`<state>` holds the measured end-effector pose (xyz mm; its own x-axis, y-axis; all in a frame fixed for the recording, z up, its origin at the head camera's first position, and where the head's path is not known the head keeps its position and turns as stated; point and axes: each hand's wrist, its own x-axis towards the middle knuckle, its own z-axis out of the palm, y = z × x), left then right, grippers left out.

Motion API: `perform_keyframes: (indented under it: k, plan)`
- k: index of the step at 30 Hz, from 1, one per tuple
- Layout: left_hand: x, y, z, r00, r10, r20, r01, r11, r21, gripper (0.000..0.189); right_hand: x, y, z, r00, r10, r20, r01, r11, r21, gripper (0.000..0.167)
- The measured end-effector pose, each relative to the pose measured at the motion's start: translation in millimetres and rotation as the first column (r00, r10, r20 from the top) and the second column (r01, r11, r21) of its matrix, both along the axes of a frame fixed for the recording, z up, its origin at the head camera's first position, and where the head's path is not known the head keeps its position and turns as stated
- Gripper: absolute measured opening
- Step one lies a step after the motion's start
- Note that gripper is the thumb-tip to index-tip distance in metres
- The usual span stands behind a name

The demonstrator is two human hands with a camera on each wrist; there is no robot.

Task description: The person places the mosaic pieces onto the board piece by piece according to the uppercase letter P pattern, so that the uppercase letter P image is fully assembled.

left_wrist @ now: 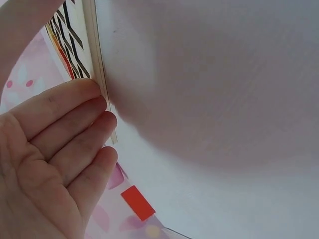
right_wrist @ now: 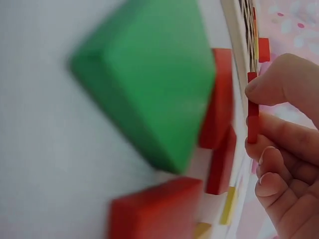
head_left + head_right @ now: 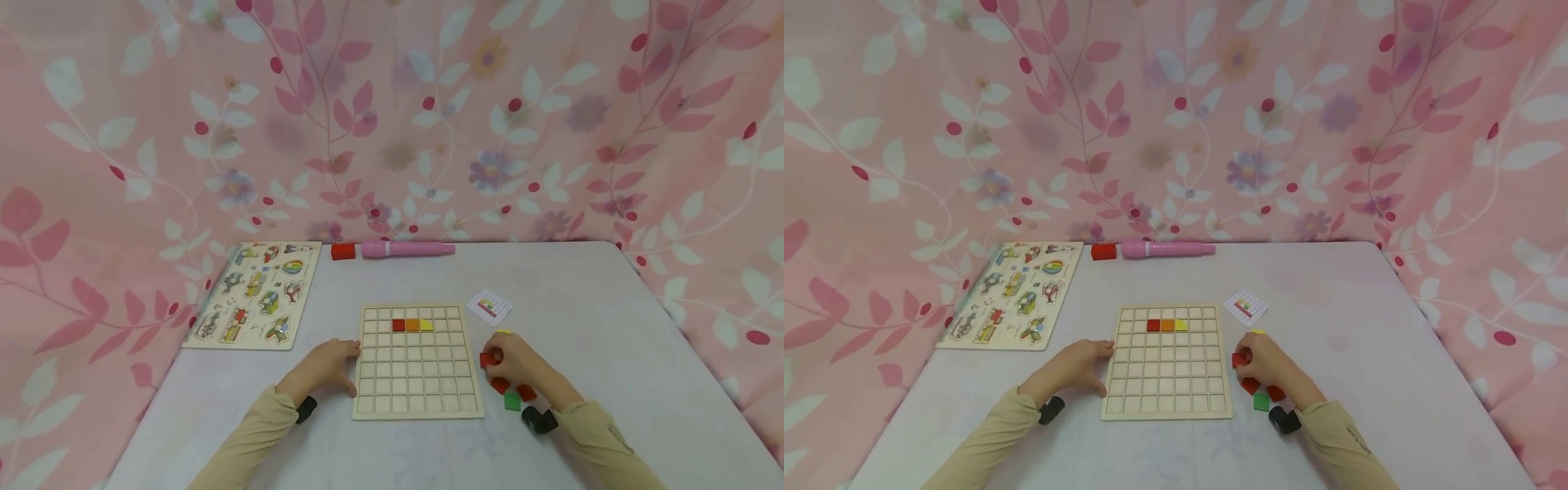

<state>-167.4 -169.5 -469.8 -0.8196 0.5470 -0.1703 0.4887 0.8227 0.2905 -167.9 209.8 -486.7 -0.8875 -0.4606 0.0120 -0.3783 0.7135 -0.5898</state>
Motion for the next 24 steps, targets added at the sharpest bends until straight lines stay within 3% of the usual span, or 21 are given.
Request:
perform_keyframes:
  k: [10,20,24]
  plan:
    - [1.4,2.6,1.7,1.0,0.022,0.018,-0.021,0.999,-0.039,0.076,-12.8,-10,11.7,0.984,0.091,-0.156,-0.092,0.996,-0.002,0.018]
    - [-0.2,8.5,3.7,0.999,0.037,-0.001,-0.037,0.997,-0.07,0.07,-27.4,-38,25.7,0.976,0.142,-0.162,-0.152,0.987,-0.05,0.024]
    - [-0.3,12.1,7.8,0.999,0.02,-0.035,-0.024,0.993,-0.115,0.065,-35.8,-50,31.8,0.962,0.18,-0.203,-0.193,0.98,-0.041,0.023]
